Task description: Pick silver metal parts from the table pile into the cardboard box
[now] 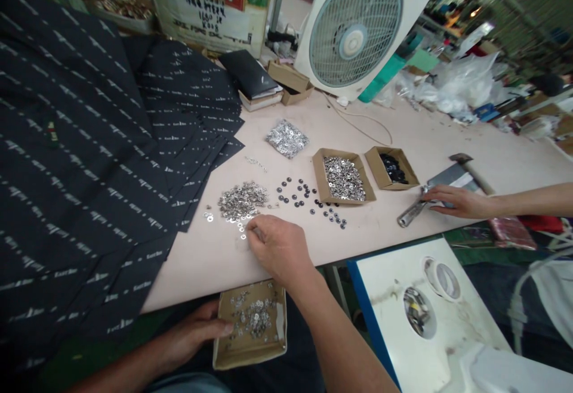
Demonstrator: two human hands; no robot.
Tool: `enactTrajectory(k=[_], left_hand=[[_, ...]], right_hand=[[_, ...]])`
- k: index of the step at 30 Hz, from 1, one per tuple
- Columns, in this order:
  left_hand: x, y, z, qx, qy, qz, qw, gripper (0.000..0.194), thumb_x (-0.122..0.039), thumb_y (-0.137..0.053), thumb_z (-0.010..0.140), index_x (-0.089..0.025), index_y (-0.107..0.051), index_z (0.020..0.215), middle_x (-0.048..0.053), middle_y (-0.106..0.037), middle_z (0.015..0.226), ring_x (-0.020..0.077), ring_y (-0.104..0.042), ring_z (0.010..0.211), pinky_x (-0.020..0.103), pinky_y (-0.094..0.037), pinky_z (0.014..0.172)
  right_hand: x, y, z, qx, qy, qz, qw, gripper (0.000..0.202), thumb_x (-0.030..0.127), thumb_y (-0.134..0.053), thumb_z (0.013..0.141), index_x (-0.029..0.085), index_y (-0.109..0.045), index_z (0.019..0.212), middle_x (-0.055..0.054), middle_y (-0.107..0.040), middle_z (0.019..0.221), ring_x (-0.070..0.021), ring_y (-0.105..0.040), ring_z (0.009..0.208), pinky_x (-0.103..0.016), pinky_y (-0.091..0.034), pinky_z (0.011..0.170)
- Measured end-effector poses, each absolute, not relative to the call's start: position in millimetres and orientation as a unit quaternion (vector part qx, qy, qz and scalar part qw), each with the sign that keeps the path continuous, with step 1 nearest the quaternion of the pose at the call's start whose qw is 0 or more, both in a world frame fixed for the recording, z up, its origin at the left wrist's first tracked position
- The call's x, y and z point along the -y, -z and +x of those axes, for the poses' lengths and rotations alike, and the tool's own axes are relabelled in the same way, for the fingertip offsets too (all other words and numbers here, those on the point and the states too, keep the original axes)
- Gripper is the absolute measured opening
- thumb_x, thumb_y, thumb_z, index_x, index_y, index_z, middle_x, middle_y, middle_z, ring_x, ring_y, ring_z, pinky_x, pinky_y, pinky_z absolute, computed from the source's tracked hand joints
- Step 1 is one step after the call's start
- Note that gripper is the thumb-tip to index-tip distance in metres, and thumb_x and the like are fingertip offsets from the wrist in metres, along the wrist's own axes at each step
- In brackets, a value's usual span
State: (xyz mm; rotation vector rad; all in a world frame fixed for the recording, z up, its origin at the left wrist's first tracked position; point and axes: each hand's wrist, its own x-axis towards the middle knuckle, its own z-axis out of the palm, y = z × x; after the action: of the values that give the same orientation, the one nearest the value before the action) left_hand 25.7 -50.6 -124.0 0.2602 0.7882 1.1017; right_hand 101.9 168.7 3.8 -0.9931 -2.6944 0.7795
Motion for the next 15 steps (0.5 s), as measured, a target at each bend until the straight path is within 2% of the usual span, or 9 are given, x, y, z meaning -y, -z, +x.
enactTrajectory(k=[5,9,15], left_hand=[[51,123,26,-0.363,-0.506,0.120,0.773,0.056,-0.027,-0.076,0.077,-0.018,-0.072,0.132,0.011,-0.080,0.123,0.0365,-0.071,0.116,0.051,-0.048,0.109],[50,119,26,-0.358,-0.508,0.116,0.775,0.057,-0.029,-0.077,0.076,-0.018,-0.072,0.132,0.011,-0.079,0.127,0.0377,-0.071,0.118,0.053,-0.047,0.111],[52,123,28,-0.353,-0.509,0.107,0.778,0.058,-0.031,-0.079,0.075,-0.018,-0.074,0.130,0.012,-0.076,0.135,0.0416,-0.066,0.128,0.057,-0.040,0.119]], right_hand=[[-170,-8,109,0.871,-0.296,-0.380,0.092,0.010,0.029,-0.064,0.086,0.027,-0.073,0.087,0.006,-0.051,0.058,-0.0142,-0.046,0.055,-0.029,-0.037,0.060],[-171,-6,102,0.870,-0.316,-0.367,0.089,0.014,0.034,-0.065,0.089,0.028,-0.077,0.093,0.006,-0.054,0.060,-0.0145,-0.048,0.056,-0.029,-0.038,0.063],[-167,-3,94,0.863,-0.333,-0.375,0.061,0.011,0.025,-0.065,0.088,0.028,-0.075,0.085,0.007,-0.055,0.060,-0.0142,-0.049,0.058,-0.027,-0.036,0.061]])
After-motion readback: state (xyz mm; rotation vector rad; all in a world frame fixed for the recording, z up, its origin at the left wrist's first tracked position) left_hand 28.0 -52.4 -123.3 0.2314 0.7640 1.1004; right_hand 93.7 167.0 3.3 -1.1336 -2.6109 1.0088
